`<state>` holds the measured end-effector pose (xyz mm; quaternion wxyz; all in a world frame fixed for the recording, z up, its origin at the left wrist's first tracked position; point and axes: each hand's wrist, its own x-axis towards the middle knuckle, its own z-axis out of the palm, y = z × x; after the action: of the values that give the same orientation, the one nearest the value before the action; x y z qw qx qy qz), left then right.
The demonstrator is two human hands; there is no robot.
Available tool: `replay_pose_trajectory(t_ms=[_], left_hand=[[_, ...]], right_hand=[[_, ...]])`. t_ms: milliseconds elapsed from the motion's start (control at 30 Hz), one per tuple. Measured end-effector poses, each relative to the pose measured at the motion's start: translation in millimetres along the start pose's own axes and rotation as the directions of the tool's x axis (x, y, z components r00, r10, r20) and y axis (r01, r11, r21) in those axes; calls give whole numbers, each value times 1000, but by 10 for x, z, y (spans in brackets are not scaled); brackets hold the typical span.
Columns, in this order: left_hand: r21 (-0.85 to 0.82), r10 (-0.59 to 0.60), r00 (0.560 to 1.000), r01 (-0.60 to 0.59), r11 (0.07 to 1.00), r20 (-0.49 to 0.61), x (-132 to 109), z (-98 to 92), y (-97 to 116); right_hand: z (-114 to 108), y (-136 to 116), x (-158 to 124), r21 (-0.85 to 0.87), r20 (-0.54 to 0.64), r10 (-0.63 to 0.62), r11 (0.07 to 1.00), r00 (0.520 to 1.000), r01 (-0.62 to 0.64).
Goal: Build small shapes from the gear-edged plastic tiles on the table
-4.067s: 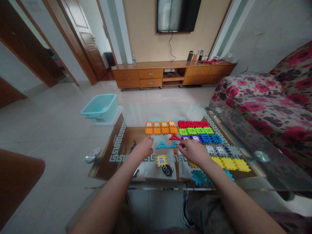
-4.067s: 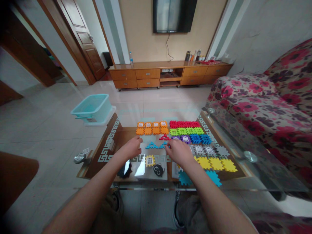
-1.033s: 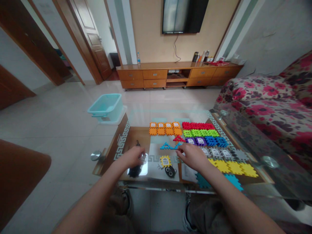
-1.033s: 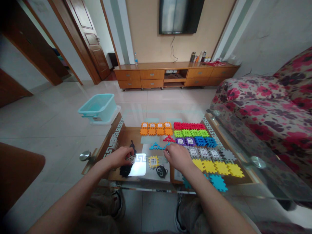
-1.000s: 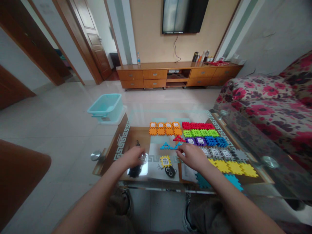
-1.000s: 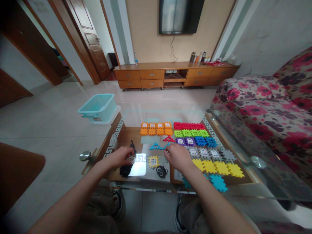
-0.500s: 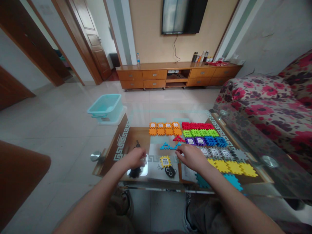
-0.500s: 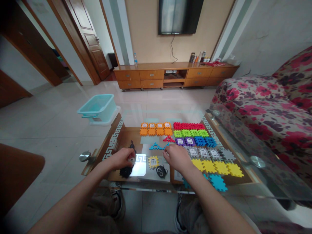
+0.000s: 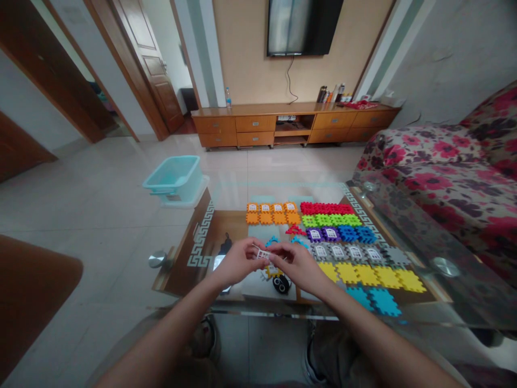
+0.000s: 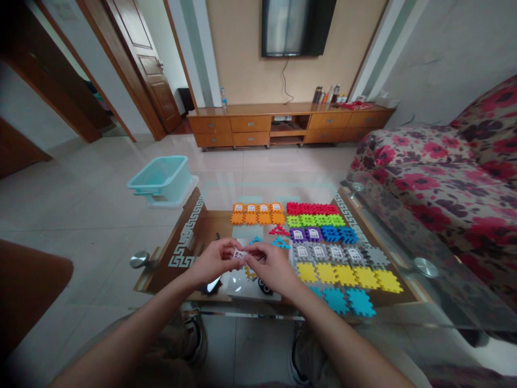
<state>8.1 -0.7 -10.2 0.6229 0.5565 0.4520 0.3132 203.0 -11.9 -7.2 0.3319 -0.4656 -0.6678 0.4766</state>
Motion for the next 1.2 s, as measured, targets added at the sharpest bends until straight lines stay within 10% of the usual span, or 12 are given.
replay_pose_trajectory(t_ms=[633, 1200], left_hand=[[-319, -79, 971, 3, 948, -224, 12, 73, -5], [-283, -28, 992, -7, 959, -122, -28, 102, 66]], right_hand=[[-97, -83, 33, 530, -77, 321, 815, 944, -234], [-103, -59, 22, 314, -106, 269, 922, 957, -224]])
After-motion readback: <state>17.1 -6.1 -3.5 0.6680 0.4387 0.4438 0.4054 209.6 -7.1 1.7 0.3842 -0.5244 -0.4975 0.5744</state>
